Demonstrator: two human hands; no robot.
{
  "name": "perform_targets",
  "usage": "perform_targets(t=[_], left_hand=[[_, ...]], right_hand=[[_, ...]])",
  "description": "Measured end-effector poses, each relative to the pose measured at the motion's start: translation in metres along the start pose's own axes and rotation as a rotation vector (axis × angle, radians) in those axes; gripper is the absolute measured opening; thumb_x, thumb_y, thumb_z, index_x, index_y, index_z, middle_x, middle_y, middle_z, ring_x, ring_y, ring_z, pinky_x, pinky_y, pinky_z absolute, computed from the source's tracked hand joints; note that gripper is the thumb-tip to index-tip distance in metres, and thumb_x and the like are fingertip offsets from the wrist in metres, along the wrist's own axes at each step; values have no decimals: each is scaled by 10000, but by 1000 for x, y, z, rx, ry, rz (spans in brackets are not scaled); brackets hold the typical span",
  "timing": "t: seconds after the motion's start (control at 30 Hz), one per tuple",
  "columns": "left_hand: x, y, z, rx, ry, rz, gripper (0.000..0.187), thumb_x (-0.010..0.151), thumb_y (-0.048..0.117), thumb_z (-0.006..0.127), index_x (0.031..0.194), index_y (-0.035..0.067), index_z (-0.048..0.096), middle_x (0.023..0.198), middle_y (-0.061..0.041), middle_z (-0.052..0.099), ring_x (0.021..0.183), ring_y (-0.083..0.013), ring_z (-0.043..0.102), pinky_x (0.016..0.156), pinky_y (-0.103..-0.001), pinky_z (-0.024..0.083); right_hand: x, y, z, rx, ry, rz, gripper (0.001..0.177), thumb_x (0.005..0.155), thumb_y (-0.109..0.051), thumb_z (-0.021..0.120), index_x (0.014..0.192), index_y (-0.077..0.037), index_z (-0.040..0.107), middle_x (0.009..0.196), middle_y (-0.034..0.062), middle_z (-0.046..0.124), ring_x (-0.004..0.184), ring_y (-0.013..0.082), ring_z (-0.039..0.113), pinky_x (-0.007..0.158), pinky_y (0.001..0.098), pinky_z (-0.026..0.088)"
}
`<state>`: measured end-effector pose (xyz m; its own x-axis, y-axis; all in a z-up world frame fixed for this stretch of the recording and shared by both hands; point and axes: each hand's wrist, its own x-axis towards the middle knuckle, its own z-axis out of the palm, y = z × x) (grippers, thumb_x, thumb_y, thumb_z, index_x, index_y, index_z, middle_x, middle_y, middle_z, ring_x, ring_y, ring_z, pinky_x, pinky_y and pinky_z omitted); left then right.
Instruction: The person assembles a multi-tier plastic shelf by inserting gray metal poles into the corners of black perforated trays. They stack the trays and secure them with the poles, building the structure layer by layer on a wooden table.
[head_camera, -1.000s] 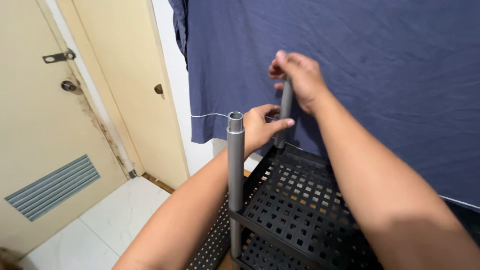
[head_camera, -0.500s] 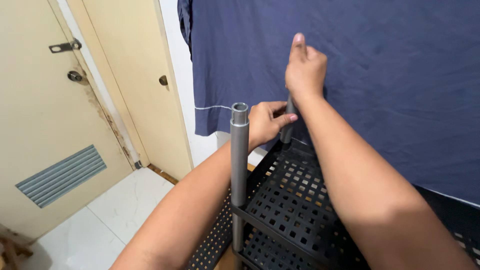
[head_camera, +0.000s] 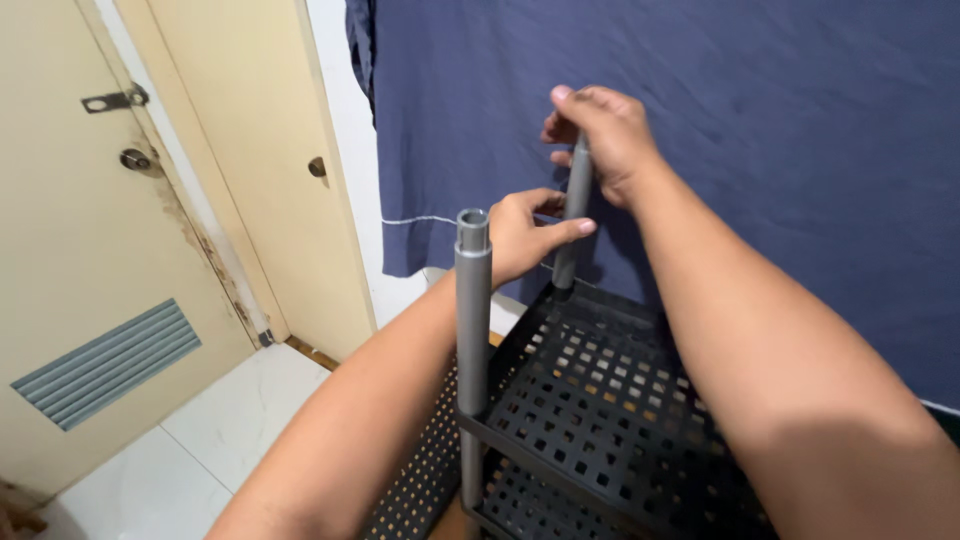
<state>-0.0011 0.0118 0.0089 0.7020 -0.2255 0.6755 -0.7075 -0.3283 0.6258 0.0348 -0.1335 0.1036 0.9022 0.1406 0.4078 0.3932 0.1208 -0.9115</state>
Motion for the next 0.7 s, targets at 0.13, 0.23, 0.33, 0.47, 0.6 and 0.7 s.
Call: perform_targets(t=[0.13,0.23,0.33,0.47,0.6,0.7], left_hand=[[4,9,7,90,-3,-146,486,730,402,878,997,11,772,814,-98,791,722,-164,761,697,-319,600],[7,9,8,124,-24,-151,445,763,381,862,1010,21,778,808,-94,782,717,-162,755,698,-321,590],[3,5,9,74,-36,-136,402,802,341,833,1048,27,776,851,-95,791,771,-157,763,729,-311,587],[4,-4,11,-30,-84,-105,355,876,230,762,1171,34,732,988,-103,800,897,-151,767,806,-304,592],[3,-14,11,-100,-132,-128,315,946,161,688,1232,29,709,1048,-116,805,950,-154,750,844,-308,591],[3,-16,11,-123,-128,-60,326,950,168,675,1243,26,703,1066,-106,800,973,-143,745,859,-298,583]], right_hand=[[6,3,2,77,-117,78,398,992,-358,686,723,-103,541,610,28,569,517,152,579,517,343,531],[7,11,6,86,-46,21,465,1046,-412,620,708,-138,455,544,-7,437,437,128,430,431,330,404],[6,22,17,-20,224,-87,447,1043,-394,574,702,-119,482,533,5,447,429,151,429,421,366,385],[10,30,26,-337,539,-323,548,1055,-382,564,629,-39,529,515,44,517,467,176,478,483,402,431],[14,40,35,-435,729,-433,544,1043,-368,545,636,-8,572,518,68,559,480,178,498,532,400,456],[16,42,36,-459,785,-426,533,1027,-379,557,628,-26,593,525,50,583,478,176,539,549,387,461]])
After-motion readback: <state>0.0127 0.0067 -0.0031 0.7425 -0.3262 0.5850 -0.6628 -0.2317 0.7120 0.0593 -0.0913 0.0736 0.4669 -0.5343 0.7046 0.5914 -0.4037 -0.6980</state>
